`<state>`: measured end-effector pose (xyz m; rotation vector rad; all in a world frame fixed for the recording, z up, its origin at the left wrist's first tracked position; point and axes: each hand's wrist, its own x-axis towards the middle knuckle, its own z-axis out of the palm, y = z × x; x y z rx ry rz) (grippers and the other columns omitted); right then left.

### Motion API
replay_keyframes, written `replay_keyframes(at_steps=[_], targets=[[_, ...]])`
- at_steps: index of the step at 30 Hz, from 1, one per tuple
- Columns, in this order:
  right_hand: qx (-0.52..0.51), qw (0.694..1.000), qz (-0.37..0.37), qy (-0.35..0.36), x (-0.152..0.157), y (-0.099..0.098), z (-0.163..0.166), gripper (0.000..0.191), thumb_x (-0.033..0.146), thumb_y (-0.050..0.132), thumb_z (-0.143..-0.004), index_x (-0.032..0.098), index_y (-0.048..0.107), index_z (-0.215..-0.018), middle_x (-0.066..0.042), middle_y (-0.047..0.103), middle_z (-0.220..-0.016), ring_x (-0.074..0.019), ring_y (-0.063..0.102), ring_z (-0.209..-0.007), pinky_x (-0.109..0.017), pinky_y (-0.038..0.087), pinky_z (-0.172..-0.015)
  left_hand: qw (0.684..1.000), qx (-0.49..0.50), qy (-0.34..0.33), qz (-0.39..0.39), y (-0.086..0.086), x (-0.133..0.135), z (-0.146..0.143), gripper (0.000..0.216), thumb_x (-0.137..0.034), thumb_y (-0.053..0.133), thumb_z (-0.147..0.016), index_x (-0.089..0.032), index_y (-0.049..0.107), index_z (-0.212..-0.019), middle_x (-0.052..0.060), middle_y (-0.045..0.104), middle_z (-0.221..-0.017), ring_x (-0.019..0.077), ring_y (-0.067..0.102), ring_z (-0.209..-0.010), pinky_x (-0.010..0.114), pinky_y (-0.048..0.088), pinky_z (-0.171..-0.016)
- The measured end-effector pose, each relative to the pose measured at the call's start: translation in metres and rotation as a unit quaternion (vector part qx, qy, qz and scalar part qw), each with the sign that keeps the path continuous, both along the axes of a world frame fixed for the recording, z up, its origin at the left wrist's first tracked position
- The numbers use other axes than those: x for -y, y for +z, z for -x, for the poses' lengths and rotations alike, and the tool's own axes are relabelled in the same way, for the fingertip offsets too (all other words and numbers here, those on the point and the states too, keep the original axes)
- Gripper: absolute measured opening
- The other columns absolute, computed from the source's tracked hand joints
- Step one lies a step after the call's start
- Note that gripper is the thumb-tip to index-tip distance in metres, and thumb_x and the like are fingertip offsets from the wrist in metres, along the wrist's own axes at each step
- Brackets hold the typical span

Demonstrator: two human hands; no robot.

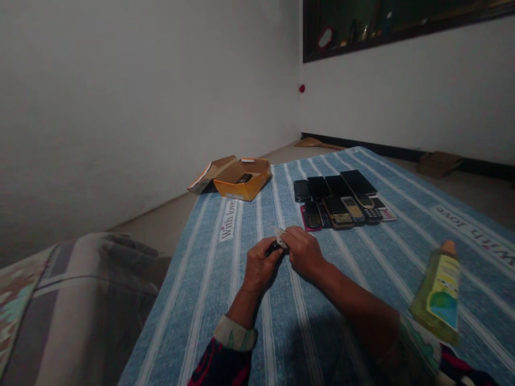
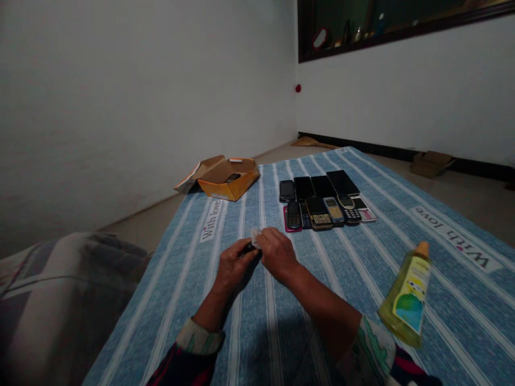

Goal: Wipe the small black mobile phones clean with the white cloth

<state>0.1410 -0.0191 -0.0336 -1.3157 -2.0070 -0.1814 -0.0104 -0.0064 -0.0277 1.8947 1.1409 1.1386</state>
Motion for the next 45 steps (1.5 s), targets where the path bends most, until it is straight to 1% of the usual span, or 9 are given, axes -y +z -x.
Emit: replay_keyframes(at_steps=[6, 9, 14, 17, 25, 28, 32, 38, 45], targets=[[0.012, 0.989, 0.109, -0.098, -0.011, -0.003, -0.023, 0.026, 0.001, 0.049, -0.086, 0.018, 0.069, -0.086, -0.008, 0.064, -0.088, -0.0208, 0.055, -0.085, -0.028, 0.039, -0.069, 1.0, -0.022, -0.004, -0.022, -0.003, -0.001, 0.001, 0.016, -0.027, 0.065, -0.081, -0.02, 0.073, -0.093, 0.003, 0.073, -0.089, 0.018, 0.066, -0.083, 0.03, 0.051, -0.079], [0.014, 0.985, 0.124, -0.118, -0.01, -0.002, -0.024, 0.029, 0.0, 0.047, -0.086, 0.018, 0.07, -0.094, -0.009, 0.065, -0.091, -0.0218, 0.056, -0.087, -0.029, 0.041, -0.071, 0.999, -0.022, 0.007, -0.024, -0.003, -0.001, 0.0, 0.015, -0.026, 0.066, -0.079, -0.019, 0.073, -0.09, 0.003, 0.073, -0.085, 0.0176, 0.066, -0.079, 0.029, 0.052, -0.074], [0.027, 0.999, 0.037, -0.03, 0.0, 0.0, -0.004, 0.021, 0.005, 0.049, -0.088, 0.016, 0.067, -0.089, -0.01, 0.063, -0.089, -0.0236, 0.053, -0.088, -0.032, 0.042, -0.077, 1.0, -0.006, 0.019, -0.012, -0.001, 0.0, -0.003, 0.016, -0.025, 0.065, -0.076, -0.02, 0.074, -0.088, 0.002, 0.074, -0.084, 0.0179, 0.068, -0.078, 0.029, 0.053, -0.076], [0.015, 0.999, 0.018, 0.025, 0.0, -0.001, -0.001, 0.021, 0.007, 0.048, -0.091, 0.016, 0.067, -0.09, -0.009, 0.061, -0.088, -0.0225, 0.052, -0.086, -0.031, 0.042, -0.077, 0.999, 0.001, 0.034, 0.006, -0.001, -0.001, -0.004, 0.018, -0.025, 0.065, -0.074, -0.02, 0.074, -0.088, 0.002, 0.075, -0.082, 0.0185, 0.068, -0.076, 0.03, 0.054, -0.076], [-0.007, 0.991, 0.128, -0.037, -0.014, 0.004, -0.025, 0.027, 0.002, 0.045, -0.089, 0.017, 0.067, -0.094, -0.008, 0.062, -0.096, -0.0198, 0.054, -0.09, -0.029, 0.042, -0.077, 0.998, -0.006, 0.053, 0.04, -0.005, -0.008, -0.004, 0.021, -0.033, 0.067, -0.071, -0.021, 0.075, -0.087, 0.002, 0.074, -0.079, 0.0212, 0.068, -0.075, 0.036, 0.055, -0.076], [0.036, 0.992, 0.121, 0.016, -0.01, 0.014, -0.022, 0.021, 0.006, 0.048, -0.09, 0.016, 0.065, -0.095, -0.008, 0.062, -0.097, -0.0207, 0.054, -0.094, -0.03, 0.042, -0.079, 0.997, -0.022, 0.056, 0.041, -0.004, -0.011, -0.005, 0.021, -0.033, 0.068, -0.069, -0.022, 0.074, -0.086, 0.002, 0.075, -0.083, 0.0215, 0.068, -0.078, 0.037, 0.054, -0.079], [0.094, 0.983, 0.117, 0.104, -0.011, 0.025, -0.021, 0.019, 0.009, 0.049, -0.092, 0.017, 0.063, -0.101, -0.006, 0.061, -0.1, -0.02, 0.053, -0.098, -0.03, 0.042, -0.08, 0.994, -0.081, 0.066, 0.018, -0.005, -0.014, -0.007, 0.014, -0.031, 0.068, -0.069, -0.022, 0.072, -0.079, -0.001, 0.069, -0.07, 0.0186, 0.063, -0.069, 0.033, 0.053, -0.074], [0.128, 0.972, 0.161, 0.11, -0.024, 0.032, -0.047, 0.02, 0.016, 0.044, -0.098, 0.021, 0.062, -0.105, -0.005, 0.061, -0.105, -0.0192, 0.054, -0.096, -0.028, 0.04, -0.072, 0.995, -0.08, 0.057, 0.01, -0.005, -0.014, -0.009, 0.021, -0.036, 0.069, -0.073, -0.024, 0.073, -0.089, 0.002, 0.074, -0.088, 0.0219, 0.068, -0.084, 0.036, 0.053, -0.083], [0.14, 0.971, 0.167, 0.1, -0.016, 0.031, -0.046, 0.023, 0.011, 0.041, -0.097, 0.019, 0.061, -0.106, -0.005, 0.059, -0.106, -0.0194, 0.054, -0.096, -0.029, 0.039, -0.072, 0.993, -0.096, 0.058, 0.019, -0.004, -0.014, -0.012, 0.02, -0.031, 0.068, -0.071, -0.022, 0.071, -0.088, 0.0, 0.073, -0.087, 0.0196, 0.067, -0.082, 0.033, 0.053, -0.083]])
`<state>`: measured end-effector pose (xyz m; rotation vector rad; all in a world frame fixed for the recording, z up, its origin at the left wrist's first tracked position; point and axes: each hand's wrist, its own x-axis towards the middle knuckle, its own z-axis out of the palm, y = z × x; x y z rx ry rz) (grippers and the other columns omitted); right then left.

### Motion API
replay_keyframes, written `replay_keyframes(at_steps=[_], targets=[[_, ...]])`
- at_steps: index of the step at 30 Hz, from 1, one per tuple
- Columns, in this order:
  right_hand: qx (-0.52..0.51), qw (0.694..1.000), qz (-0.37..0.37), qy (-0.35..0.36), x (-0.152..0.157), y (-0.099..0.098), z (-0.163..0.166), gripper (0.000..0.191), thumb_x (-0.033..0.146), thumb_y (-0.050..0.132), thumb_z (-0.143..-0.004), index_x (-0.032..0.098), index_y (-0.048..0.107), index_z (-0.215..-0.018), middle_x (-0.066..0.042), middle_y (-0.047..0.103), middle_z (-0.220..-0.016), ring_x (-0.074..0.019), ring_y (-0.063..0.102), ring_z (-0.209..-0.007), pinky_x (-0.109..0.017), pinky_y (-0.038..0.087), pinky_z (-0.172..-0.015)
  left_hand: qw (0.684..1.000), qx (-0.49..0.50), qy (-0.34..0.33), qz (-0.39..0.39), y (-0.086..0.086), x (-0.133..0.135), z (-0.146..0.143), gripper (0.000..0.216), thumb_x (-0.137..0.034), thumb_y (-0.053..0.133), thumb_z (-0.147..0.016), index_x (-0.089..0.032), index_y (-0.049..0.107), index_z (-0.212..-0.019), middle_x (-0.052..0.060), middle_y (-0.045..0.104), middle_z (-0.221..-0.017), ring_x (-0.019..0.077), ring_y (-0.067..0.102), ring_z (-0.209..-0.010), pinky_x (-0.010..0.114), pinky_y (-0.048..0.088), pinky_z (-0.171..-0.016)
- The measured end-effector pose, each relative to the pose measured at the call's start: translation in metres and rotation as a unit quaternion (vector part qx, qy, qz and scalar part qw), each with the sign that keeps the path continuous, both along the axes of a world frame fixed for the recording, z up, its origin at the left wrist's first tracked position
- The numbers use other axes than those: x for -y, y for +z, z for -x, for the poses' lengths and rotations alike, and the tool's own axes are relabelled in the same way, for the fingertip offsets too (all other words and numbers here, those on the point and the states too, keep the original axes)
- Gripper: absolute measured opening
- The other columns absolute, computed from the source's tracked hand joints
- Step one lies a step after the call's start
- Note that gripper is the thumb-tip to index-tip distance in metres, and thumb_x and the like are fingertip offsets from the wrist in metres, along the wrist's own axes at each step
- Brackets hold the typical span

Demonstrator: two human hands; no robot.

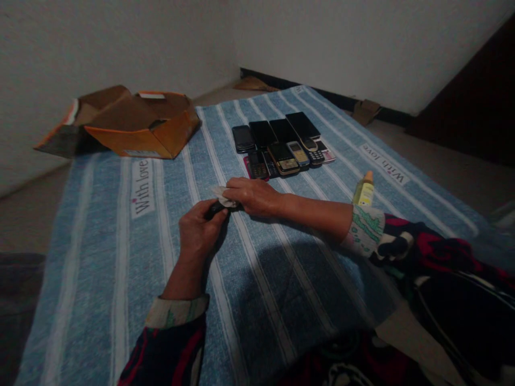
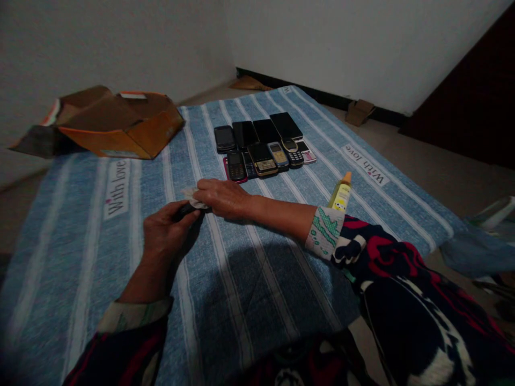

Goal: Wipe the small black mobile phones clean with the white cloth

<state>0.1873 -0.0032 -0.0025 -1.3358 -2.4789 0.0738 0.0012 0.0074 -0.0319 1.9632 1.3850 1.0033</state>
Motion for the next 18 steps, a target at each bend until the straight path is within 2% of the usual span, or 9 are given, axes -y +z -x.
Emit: replay_keyframes(at_steps=[5, 9, 13, 18], targets=[[-0.013, 0.999, 0.001, 0.033, 0.002, -0.001, 0.01, 0.023, 0.009, 0.042, -0.096, 0.019, 0.059, -0.107, -0.005, 0.058, -0.108, -0.0196, 0.052, -0.099, -0.029, 0.04, -0.077, 1.0, -0.025, -0.003, -0.004, 0.003, 0.001, -0.001, 0.017, -0.034, 0.067, -0.074, -0.022, 0.071, -0.085, -0.001, 0.07, -0.078, 0.0183, 0.064, -0.075, 0.032, 0.052, -0.076], [-0.004, 0.999, 0.013, 0.044, -0.001, 0.002, 0.006, 0.022, 0.01, 0.042, -0.096, 0.02, 0.059, -0.107, -0.005, 0.058, -0.109, -0.0195, 0.052, -0.099, -0.029, 0.039, -0.075, 1.0, -0.011, -0.008, -0.01, 0.002, 0.001, -0.001, 0.018, -0.034, 0.069, -0.074, -0.023, 0.072, -0.088, 0.0, 0.072, -0.084, 0.0194, 0.066, -0.08, 0.033, 0.053, -0.08], [-0.015, 0.999, 0.026, 0.04, -0.007, 0.002, -0.006, 0.022, 0.011, 0.043, -0.096, 0.02, 0.062, -0.104, -0.005, 0.059, -0.11, -0.0196, 0.053, -0.1, -0.028, 0.039, -0.074, 1.0, 0.008, -0.007, -0.012, -0.002, -0.001, -0.001, 0.017, -0.033, 0.069, -0.075, -0.025, 0.072, -0.089, 0.0, 0.073, -0.089, 0.0204, 0.067, -0.086, 0.035, 0.054, -0.085], [-0.099, 0.993, 0.061, 0.005, -0.021, -0.004, -0.021, 0.025, 0.004, 0.048, -0.087, 0.016, 0.067, -0.098, -0.005, 0.062, -0.102, -0.0181, 0.056, -0.094, -0.029, 0.04, -0.081, 1.0, 0.002, -0.001, 0.001, -0.002, -0.001, -0.001, 0.02, -0.035, 0.069, -0.073, -0.023, 0.073, -0.089, 0.001, 0.073, -0.085, 0.0204, 0.068, -0.08, 0.034, 0.054, -0.08]])
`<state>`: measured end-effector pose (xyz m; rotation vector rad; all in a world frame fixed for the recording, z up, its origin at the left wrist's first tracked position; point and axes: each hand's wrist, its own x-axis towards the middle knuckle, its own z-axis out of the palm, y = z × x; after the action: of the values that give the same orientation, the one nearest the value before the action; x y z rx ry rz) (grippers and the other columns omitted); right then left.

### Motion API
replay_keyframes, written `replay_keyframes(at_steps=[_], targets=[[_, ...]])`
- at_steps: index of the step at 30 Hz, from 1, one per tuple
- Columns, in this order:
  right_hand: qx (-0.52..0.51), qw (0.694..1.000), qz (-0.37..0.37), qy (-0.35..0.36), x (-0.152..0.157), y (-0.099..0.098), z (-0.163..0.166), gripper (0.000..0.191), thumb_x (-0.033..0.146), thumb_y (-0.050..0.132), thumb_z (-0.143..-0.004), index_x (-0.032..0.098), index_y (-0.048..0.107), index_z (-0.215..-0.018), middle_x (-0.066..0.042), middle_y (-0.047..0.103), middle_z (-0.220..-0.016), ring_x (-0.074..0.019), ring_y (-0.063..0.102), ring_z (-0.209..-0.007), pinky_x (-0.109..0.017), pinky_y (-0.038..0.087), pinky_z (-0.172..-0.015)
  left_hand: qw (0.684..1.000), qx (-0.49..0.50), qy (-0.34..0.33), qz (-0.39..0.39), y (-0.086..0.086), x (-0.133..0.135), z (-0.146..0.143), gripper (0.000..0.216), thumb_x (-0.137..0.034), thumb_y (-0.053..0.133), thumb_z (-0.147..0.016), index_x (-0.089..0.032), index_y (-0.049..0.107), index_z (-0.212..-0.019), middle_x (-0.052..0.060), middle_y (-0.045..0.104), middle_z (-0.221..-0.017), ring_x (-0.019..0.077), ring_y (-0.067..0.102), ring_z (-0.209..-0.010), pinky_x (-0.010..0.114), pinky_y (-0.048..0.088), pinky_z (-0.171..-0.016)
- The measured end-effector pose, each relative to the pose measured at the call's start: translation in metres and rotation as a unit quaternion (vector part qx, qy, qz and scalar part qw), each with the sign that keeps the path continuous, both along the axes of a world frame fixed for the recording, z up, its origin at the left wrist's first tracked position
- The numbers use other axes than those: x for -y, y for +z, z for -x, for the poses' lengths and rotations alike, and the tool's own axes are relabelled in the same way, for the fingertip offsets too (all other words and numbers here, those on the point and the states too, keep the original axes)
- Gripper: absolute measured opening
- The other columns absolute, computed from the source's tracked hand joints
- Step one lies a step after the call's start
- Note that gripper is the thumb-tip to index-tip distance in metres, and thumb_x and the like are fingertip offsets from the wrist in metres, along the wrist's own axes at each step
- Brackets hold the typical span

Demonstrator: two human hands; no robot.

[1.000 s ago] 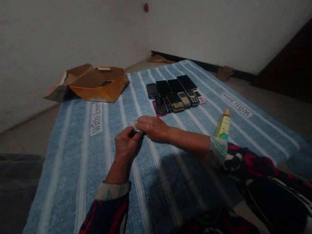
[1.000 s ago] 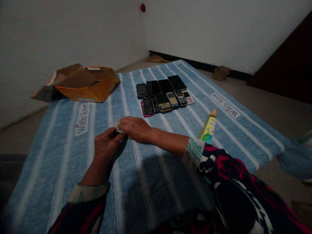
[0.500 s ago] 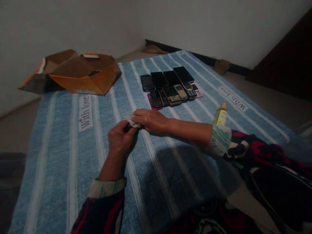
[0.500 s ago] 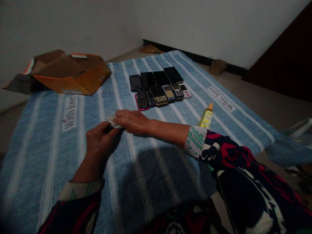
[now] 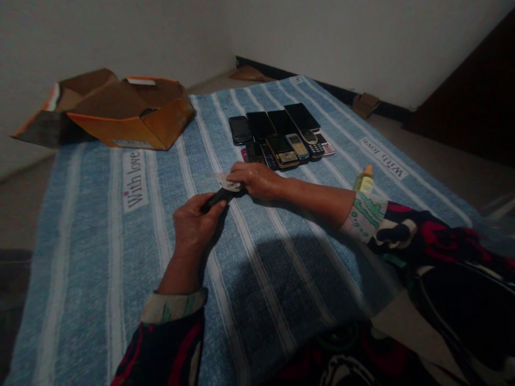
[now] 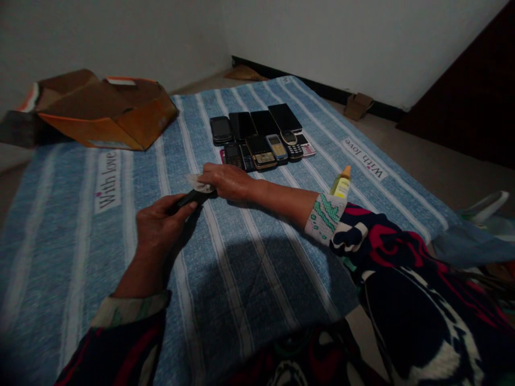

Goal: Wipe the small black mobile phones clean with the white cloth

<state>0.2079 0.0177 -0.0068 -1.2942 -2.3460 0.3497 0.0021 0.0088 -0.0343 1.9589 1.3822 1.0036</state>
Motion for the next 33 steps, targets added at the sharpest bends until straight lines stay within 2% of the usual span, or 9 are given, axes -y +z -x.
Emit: replay_keyframes(at_steps=[5, 9, 12, 15, 20, 25, 27, 30, 33], targets=[[-0.174, 0.981, 0.07, -0.054, -0.008, -0.003, -0.002, 0.029, -0.003, 0.052, -0.077, 0.014, 0.074, -0.088, -0.001, 0.066, -0.083, -0.0144, 0.061, -0.085, -0.026, 0.043, -0.08, 1.0, -0.008, 0.006, -0.01, 0.0, 0.0, 0.0, 0.02, -0.035, 0.069, -0.073, -0.024, 0.073, -0.088, 0.001, 0.073, -0.085, 0.02, 0.067, -0.08, 0.033, 0.054, -0.078], [-0.296, 0.94, 0.146, -0.09, -0.007, -0.009, 0.002, 0.027, 0.0, 0.053, -0.077, 0.014, 0.075, -0.085, 0.003, 0.063, -0.068, -0.0092, 0.057, -0.063, -0.02, 0.044, -0.063, 1.0, -0.014, 0.008, -0.006, -0.004, -0.002, 0.001, 0.022, -0.036, 0.068, -0.074, -0.023, 0.073, -0.091, 0.0, 0.073, -0.086, 0.0198, 0.067, -0.08, 0.033, 0.053, -0.078], [-0.364, 0.904, 0.198, -0.108, -0.006, -0.016, 0.004, 0.025, 0.003, 0.055, -0.078, 0.013, 0.075, -0.09, 0.003, 0.062, -0.065, -0.0071, 0.052, -0.053, -0.018, 0.041, -0.052, 1.0, -0.012, 0.01, -0.002, -0.006, -0.003, 0.001, 0.025, -0.037, 0.068, -0.073, -0.022, 0.074, -0.093, 0.001, 0.073, -0.087, 0.0202, 0.067, -0.08, 0.033, 0.053, -0.078], [-0.398, 0.883, 0.22, -0.117, -0.006, -0.019, 0.005, 0.025, 0.003, 0.055, -0.079, 0.012, 0.075, -0.093, 0.002, 0.065, -0.068, -0.0077, 0.052, -0.053, -0.018, 0.041, -0.05, 1.0, -0.021, 0.009, 0.005, -0.005, -0.003, -0.002, 0.025, -0.039, 0.067, -0.074, -0.022, 0.074, -0.092, 0.002, 0.074, -0.086, 0.0205, 0.066, -0.078, 0.032, 0.052, -0.075], [-0.387, 0.895, 0.191, -0.11, 0.0, -0.015, 0.01, 0.021, 0.003, 0.057, -0.081, 0.012, 0.075, -0.088, 0.004, 0.061, -0.065, -0.0077, 0.052, -0.057, -0.019, 0.04, -0.056, 0.999, -0.043, -0.003, 0.005, 0.0, -0.004, -0.008, 0.03, -0.043, 0.062, -0.078, -0.021, 0.074, -0.094, 0.003, 0.073, -0.086, 0.0217, 0.066, -0.08, 0.033, 0.051, -0.075], [-0.344, 0.925, 0.102, -0.125, 0.006, -0.013, 0.02, 0.023, 0.0, 0.058, -0.081, 0.015, 0.076, -0.083, 0.001, 0.065, -0.077, -0.0112, 0.06, -0.078, -0.023, 0.045, -0.076, 0.996, -0.086, -0.016, -0.01, 0.004, -0.004, -0.009, 0.034, -0.043, 0.058, -0.08, -0.017, 0.073, -0.095, 0.007, 0.072, -0.089, 0.0239, 0.066, -0.084, 0.034, 0.05, -0.076], [-0.343, 0.927, 0.083, -0.129, 0.006, -0.017, 0.024, 0.025, 0.0, 0.058, -0.081, 0.017, 0.077, -0.084, 0.001, 0.065, -0.079, -0.0118, 0.06, -0.082, -0.024, 0.046, -0.08, 0.996, -0.09, -0.017, -0.011, 0.005, -0.003, -0.009, 0.034, -0.044, 0.057, -0.081, -0.017, 0.073, -0.094, 0.007, 0.071, -0.087, 0.0239, 0.065, -0.083, 0.034, 0.05, -0.076], [-0.409, 0.892, 0.125, -0.148, 0.005, -0.025, 0.03, 0.022, 0.005, 0.059, -0.082, 0.017, 0.077, -0.087, 0.001, 0.066, -0.079, -0.011, 0.06, -0.075, -0.022, 0.049, -0.069, 0.998, -0.063, -0.011, -0.011, 0.006, 0.001, -0.008, 0.032, -0.043, 0.056, -0.081, -0.017, 0.072, -0.092, 0.006, 0.069, -0.085, 0.0233, 0.064, -0.081, 0.034, 0.05, -0.075], [-0.502, 0.819, 0.209, -0.182, 0.005, -0.03, 0.036, 0.025, 0.006, 0.058, -0.079, 0.015, 0.077, -0.092, 0.0, 0.068, -0.082, -0.0101, 0.059, -0.066, -0.02, 0.049, -0.055, 1.0, -0.006, -0.005, 0.003, 0.006, 0.004, -0.007, 0.029, -0.041, 0.058, -0.081, -0.017, 0.072, -0.091, 0.005, 0.069, -0.083, 0.0222, 0.064, -0.079, 0.034, 0.05, -0.074]])
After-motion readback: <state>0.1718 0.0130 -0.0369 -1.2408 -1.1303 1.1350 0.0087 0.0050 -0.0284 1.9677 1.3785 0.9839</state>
